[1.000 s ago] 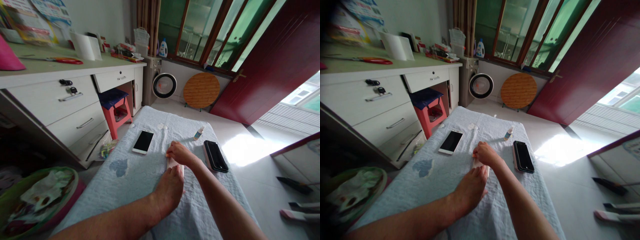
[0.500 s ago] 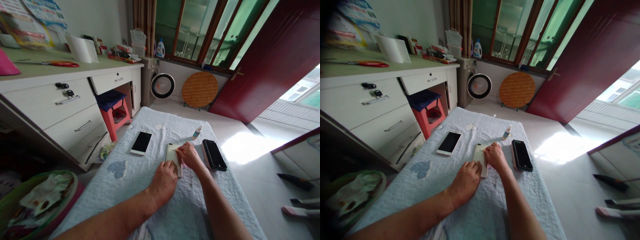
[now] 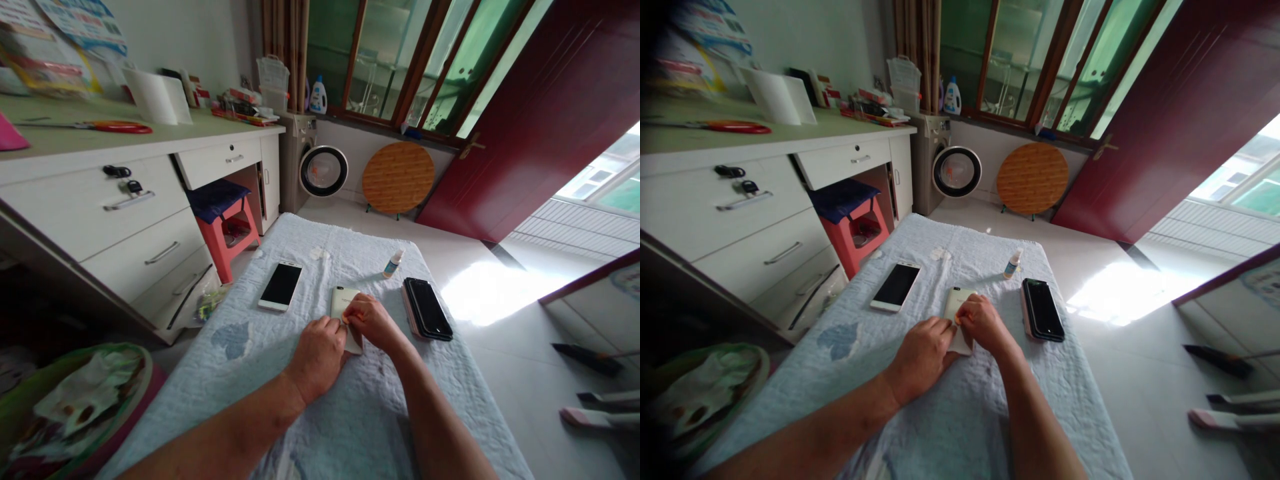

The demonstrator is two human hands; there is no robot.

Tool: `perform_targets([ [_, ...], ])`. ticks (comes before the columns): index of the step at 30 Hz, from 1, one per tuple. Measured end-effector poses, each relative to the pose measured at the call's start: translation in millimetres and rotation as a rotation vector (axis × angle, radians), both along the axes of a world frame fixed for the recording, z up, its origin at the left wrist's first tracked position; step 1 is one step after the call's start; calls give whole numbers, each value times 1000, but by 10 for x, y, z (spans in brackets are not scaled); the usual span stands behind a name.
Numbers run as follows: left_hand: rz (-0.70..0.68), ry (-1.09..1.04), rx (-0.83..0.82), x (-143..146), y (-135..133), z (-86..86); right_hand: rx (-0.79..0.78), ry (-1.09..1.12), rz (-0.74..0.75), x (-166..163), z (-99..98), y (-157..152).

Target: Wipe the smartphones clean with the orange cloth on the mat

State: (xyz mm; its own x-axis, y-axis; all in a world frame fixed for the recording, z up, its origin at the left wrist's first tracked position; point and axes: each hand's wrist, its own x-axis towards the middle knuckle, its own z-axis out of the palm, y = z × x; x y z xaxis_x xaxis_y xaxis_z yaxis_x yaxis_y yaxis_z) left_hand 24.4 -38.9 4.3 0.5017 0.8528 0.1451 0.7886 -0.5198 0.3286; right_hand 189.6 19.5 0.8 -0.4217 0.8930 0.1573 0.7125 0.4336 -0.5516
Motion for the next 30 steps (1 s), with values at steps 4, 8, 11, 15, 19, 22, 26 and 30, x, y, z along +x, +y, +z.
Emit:
perform_targets([
  [4,117,-34,-13,-55,49,-20,4,38,-62,34,-41,19],
  [8,170,-22,-19,-103,123,-96,118,82,-312,79,-210,137],
  [11,158,-25,-6,-126,171,-157,162,43,-403,92,-307,220],
  [15,168,-23,-16,-134,196,-187,200,-29,-408,37,-315,256],
  [19,176,-29,-18,-134,196,-183,196,-74,-356,-75,-244,242],
  [22,177,-34,-15,-133,198,-183,186,-117,-279,-162,-196,212],
  [26,183,-51,-25,-124,198,-183,188,-145,-150,-256,-152,132],
  [30,165,-69,-26,-115,189,-189,195,-189,-93,-304,-118,76],
])
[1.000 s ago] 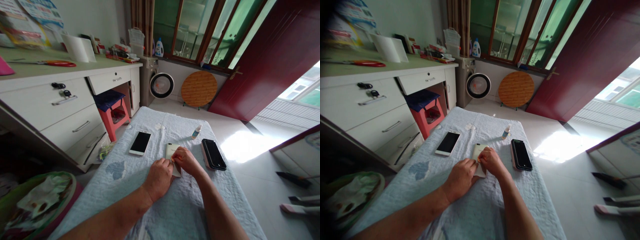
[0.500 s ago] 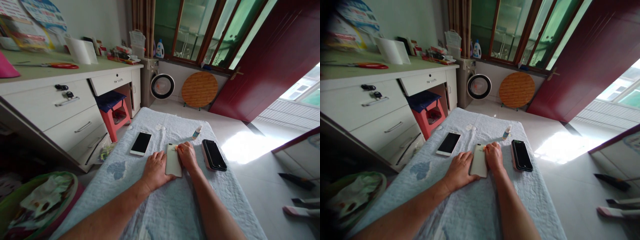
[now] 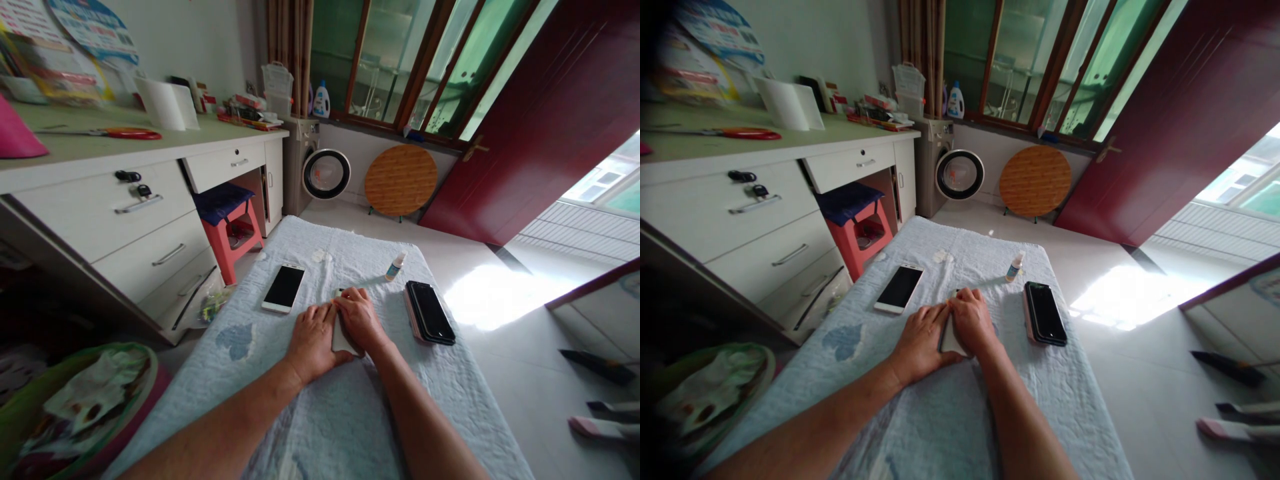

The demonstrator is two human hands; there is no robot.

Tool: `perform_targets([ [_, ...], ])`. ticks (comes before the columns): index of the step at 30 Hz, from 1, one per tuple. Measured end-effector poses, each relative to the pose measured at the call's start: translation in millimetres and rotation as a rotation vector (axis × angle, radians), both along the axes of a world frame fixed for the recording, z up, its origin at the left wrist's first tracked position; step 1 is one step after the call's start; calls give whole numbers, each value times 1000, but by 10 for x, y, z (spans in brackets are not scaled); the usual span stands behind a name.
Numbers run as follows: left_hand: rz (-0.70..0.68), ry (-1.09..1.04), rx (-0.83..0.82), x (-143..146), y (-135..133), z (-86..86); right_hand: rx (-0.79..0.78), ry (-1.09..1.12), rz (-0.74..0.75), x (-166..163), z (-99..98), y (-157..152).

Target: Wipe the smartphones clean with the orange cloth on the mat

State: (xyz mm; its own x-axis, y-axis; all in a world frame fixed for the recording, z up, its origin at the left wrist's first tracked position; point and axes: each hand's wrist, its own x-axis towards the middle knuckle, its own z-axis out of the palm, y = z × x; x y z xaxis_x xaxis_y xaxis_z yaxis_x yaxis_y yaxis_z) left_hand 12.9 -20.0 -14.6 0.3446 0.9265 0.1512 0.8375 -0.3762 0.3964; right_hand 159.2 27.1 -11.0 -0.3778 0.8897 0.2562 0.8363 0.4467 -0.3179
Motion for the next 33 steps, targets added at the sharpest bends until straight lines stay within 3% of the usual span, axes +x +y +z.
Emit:
perform_targets([
  [9,-24,72,-18,10,-53,52,-5,-94,-108,6,-13,64],
  [20,-88,80,23,24,-39,52,-19,-138,-347,118,-17,79],
  [33,-121,36,45,35,-31,78,-53,-111,-165,17,27,-1],
])
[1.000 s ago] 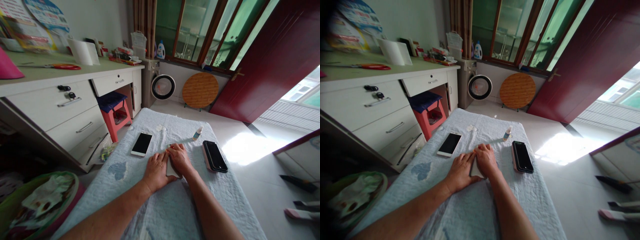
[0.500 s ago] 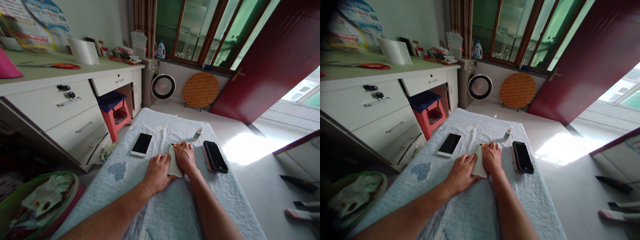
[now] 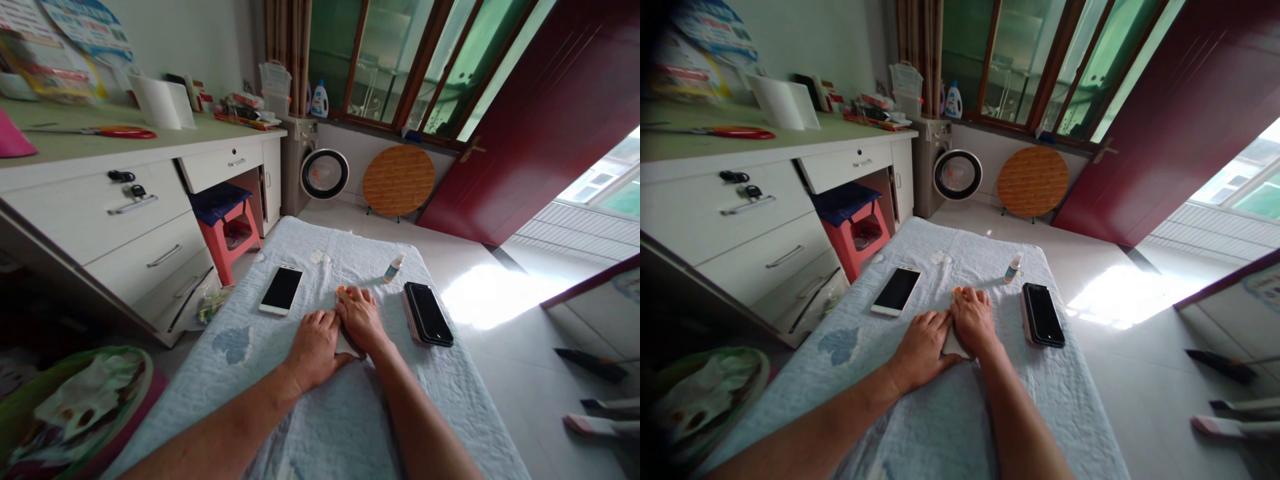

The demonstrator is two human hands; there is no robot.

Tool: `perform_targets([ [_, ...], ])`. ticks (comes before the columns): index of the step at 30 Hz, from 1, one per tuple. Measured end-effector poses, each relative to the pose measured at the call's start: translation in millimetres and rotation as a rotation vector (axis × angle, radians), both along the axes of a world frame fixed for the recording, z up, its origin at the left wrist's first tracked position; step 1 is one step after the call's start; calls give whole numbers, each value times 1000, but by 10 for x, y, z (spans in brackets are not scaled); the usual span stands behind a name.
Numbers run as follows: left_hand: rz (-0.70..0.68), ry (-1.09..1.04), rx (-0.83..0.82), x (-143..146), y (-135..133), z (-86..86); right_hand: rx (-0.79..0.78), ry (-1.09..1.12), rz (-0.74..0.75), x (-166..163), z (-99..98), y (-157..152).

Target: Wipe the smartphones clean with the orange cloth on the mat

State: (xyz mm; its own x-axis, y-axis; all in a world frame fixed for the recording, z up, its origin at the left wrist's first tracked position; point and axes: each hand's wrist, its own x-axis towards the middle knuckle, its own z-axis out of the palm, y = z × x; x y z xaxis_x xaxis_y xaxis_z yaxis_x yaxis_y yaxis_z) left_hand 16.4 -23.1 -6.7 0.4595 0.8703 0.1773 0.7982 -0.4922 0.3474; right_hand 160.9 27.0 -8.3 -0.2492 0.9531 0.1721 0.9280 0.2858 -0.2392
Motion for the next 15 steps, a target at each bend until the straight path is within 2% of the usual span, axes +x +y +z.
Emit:
perform_targets([
  [9,15,19,10,4,-1,-35,31,20,-90,138,2,-24],
  [15,8,2,8,7,7,-40,-3,-6,-83,37,22,-10],
])
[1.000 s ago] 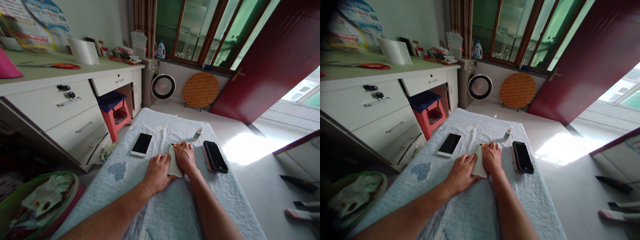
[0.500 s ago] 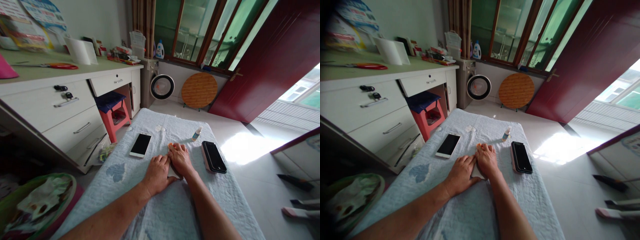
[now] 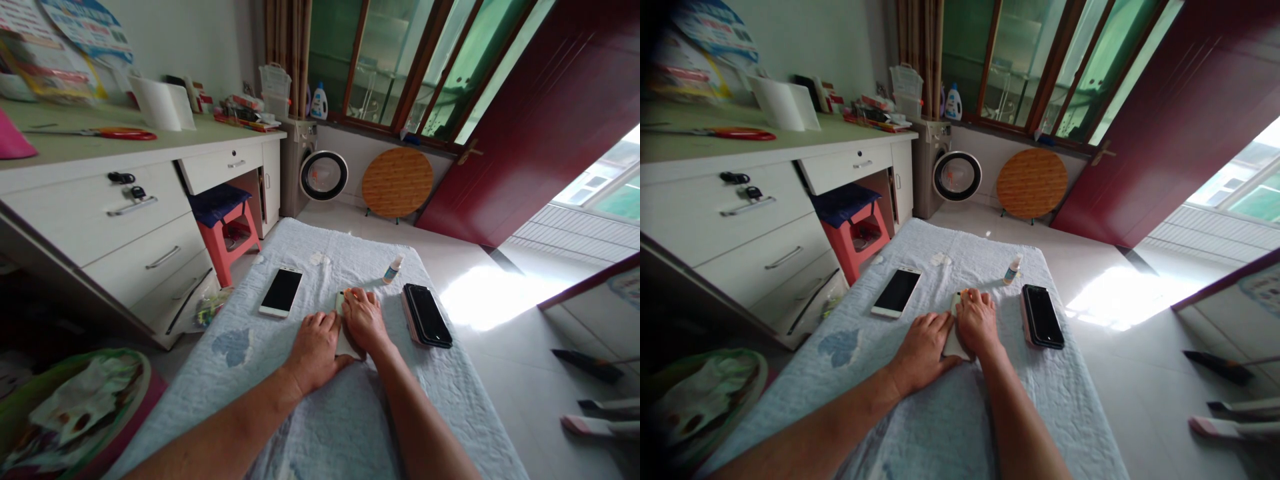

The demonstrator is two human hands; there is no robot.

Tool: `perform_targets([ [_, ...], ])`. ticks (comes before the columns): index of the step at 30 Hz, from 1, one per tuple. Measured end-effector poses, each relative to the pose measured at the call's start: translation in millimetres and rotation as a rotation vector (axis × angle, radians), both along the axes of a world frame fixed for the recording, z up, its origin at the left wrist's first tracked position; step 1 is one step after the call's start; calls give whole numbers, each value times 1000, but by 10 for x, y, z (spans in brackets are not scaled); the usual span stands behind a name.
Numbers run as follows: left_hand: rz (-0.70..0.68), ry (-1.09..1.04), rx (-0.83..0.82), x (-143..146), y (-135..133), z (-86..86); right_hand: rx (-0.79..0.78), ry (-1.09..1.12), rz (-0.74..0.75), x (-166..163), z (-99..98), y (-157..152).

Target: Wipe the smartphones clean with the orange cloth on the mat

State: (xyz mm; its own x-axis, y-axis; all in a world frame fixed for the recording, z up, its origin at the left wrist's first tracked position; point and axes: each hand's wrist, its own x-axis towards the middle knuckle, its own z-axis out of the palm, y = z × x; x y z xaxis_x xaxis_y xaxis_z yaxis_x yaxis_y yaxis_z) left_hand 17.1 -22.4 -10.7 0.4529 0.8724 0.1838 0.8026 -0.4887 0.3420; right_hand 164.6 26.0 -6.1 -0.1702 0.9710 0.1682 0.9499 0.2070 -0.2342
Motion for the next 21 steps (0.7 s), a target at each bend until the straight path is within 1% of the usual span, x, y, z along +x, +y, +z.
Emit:
perform_targets([
  [4,-1,-10,-2,0,-1,9,-8,4,76,-70,18,24],
  [8,8,-11,2,2,-9,5,-11,25,149,-51,18,31],
  [12,10,8,-5,3,-11,-4,-26,27,110,13,11,24],
  [17,5,31,-8,-10,-5,-9,18,39,23,149,-53,23],
  [21,8,36,-17,-17,-7,-2,45,50,21,231,-82,21],
])
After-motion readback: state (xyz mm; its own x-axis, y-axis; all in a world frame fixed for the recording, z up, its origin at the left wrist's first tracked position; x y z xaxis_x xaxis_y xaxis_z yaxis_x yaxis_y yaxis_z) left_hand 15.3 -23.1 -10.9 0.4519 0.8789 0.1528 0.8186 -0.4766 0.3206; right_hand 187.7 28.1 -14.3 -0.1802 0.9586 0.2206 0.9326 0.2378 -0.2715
